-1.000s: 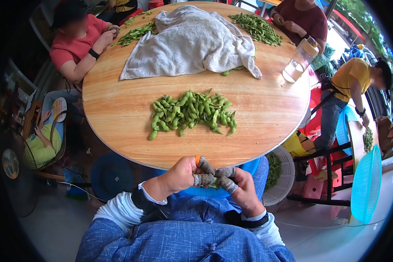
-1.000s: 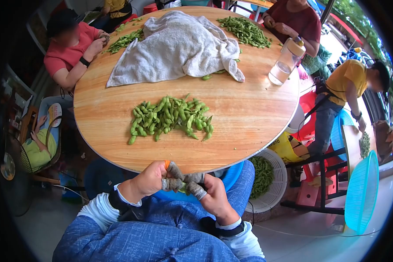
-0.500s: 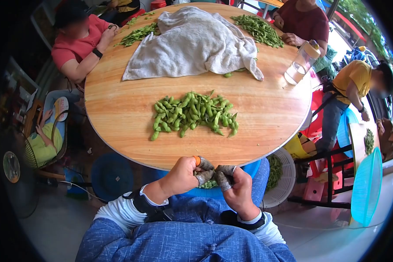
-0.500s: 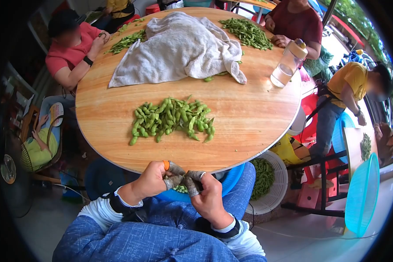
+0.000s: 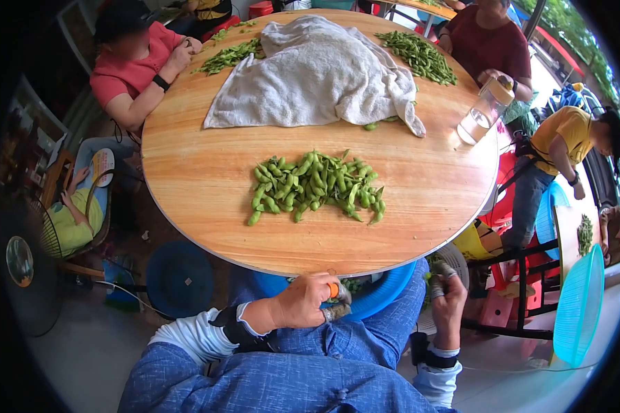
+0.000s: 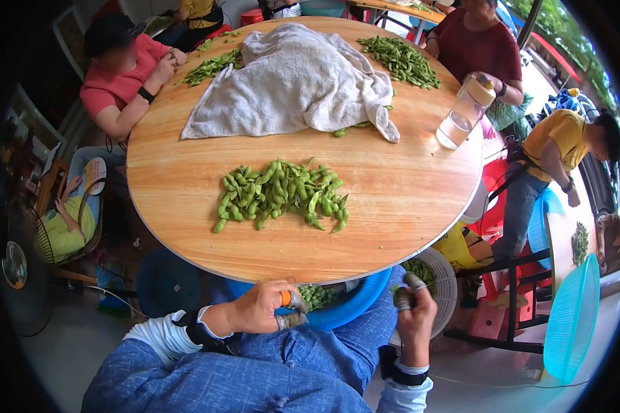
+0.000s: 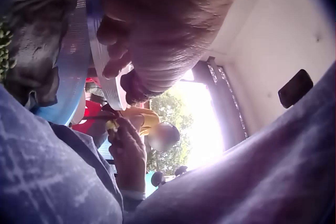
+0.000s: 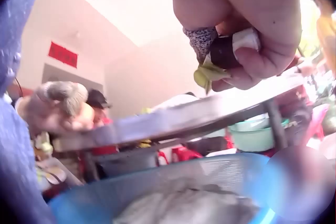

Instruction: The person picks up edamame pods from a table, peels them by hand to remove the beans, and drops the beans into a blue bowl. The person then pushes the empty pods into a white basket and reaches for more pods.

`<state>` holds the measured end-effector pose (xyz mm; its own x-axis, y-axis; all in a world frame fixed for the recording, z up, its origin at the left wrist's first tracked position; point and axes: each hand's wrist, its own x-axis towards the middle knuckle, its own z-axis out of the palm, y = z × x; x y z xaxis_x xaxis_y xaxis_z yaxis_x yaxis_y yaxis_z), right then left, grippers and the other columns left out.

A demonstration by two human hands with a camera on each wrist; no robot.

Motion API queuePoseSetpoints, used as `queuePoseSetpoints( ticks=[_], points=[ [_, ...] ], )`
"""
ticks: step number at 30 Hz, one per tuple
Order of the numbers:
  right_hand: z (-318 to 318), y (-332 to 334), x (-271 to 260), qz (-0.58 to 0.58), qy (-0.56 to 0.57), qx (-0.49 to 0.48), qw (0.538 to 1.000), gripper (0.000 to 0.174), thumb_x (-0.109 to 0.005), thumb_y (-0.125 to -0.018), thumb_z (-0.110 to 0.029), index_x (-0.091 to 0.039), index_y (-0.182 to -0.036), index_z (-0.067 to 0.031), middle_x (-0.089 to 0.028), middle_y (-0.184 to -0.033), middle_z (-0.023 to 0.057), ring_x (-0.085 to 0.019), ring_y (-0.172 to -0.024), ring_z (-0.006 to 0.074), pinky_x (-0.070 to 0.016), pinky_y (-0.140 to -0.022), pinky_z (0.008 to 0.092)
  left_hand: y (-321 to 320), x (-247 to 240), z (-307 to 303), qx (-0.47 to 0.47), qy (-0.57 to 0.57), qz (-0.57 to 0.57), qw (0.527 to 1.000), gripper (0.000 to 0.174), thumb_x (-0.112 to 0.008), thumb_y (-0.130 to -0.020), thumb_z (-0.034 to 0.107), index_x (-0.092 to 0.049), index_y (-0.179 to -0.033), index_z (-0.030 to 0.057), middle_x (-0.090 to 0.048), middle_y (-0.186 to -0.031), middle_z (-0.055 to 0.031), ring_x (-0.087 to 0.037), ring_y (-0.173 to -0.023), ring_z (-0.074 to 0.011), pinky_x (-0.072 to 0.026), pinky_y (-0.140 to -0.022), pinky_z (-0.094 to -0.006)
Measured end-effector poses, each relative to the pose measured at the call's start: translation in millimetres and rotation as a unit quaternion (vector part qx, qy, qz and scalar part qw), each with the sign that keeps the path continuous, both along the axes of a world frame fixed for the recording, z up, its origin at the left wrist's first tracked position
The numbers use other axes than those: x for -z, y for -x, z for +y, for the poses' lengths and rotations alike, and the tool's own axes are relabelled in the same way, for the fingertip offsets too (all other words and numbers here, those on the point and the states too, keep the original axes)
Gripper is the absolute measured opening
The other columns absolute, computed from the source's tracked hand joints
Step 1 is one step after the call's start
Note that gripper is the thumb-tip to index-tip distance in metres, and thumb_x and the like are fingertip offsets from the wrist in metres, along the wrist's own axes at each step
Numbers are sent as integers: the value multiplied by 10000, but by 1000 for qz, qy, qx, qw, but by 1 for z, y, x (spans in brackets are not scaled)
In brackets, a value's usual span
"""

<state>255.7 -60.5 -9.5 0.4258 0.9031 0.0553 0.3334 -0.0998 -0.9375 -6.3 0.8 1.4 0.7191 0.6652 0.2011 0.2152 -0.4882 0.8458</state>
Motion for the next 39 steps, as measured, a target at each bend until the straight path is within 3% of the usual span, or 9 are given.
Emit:
queuePoseSetpoints(
  ticks=[2,5,9,13,16,20,22,25,39],
  points=[
    [-11,-24,5,-186,76,37,979,196,-554,-748,-15,-545,-936,41,-552,-675,59,-507,-620,99,-427,-554,238,2,-2,2,-36,-29,-4,999,159,-663,-694,135,-572,-763,25,-559,-746,-103,-562,-698,-230,-453,-640,-314],
    [-23,-46,27,-167,44,65,983,179,-552,-763,-30,-548,-928,38,-566,-703,59,-490,-596,101,-414,-547,245,15,-8,20,-142,-83,46,985,215,-663,-692,150,-562,-821,10,-553,-769,-119,-558,-727,-254,-451,-653,-327],
    [-22,-44,39,74,-42,73,994,145,-541,-806,-56,-566,-933,10,-577,-753,35,-478,-614,74,-394,-535,207,23,-17,59,-304,-198,171,916,270,-647,-692,160,-535,-857,-21,-530,-749,-153,-522,-731,-310,-429,-658,-366],
    [-1,8,0,235,-21,29,971,178,-552,-810,-73,-565,-969,6,-586,-792,33,-516,-683,78,-415,-613,195,27,3,79,-307,-242,225,892,197,-606,-707,163,-544,-785,-6,-508,-714,-136,-512,-727,-306,-418,-653,-390],
    [14,46,-17,230,-21,-78,970,189,-563,-795,-38,-558,-972,30,-598,-837,60,-553,-749,121,-446,-697,233,28,1,82,-292,-250,236,892,171,-610,-704,129,-550,-789,-6,-530,-710,-147,-525,-655,-286,-431,-614,-354],
    [25,75,-23,296,-5,-198,935,187,-559,-798,-32,-564,-973,33,-602,-894,66,-557,-816,118,-441,-738,233,33,-15,70,-251,136,29,958,129,-598,-747,112,-558,-799,1,-574,-678,-98,-531,-562,-171,-420,-536,-268],
    [33,86,-28,318,12,-222,921,190,-560,-801,-43,-563,-974,34,-599,-898,58,-550,-822,109,-437,-741,227,28,-31,58,-171,324,-118,923,114,-592,-767,111,-563,-804,7,-586,-664,-65,-520,-542,-107,-394,-500,-218],
    [38,97,-38,365,42,-242,898,203,-556,-812,-70,-552,-983,38,-593,-897,47,-541,-824,101,-432,-742,223,25,-38,44,-70,471,-155,866,103,-591,-775,118,-568,-797,19,-568,-642,-20,-496,-553,-58,-353,-475,-179],
    [35,95,-43,360,60,-296,883,164,-525,-831,-94,-557,-932,32,-589,-859,26,-531,-796,91,-426,-727,228,16,-33,31,-26,527,-139,838,178,-649,-738,184,-565,-791,36,-565,-635,-24,-499,-539,-64,-338,-469,-171]
  ],
)
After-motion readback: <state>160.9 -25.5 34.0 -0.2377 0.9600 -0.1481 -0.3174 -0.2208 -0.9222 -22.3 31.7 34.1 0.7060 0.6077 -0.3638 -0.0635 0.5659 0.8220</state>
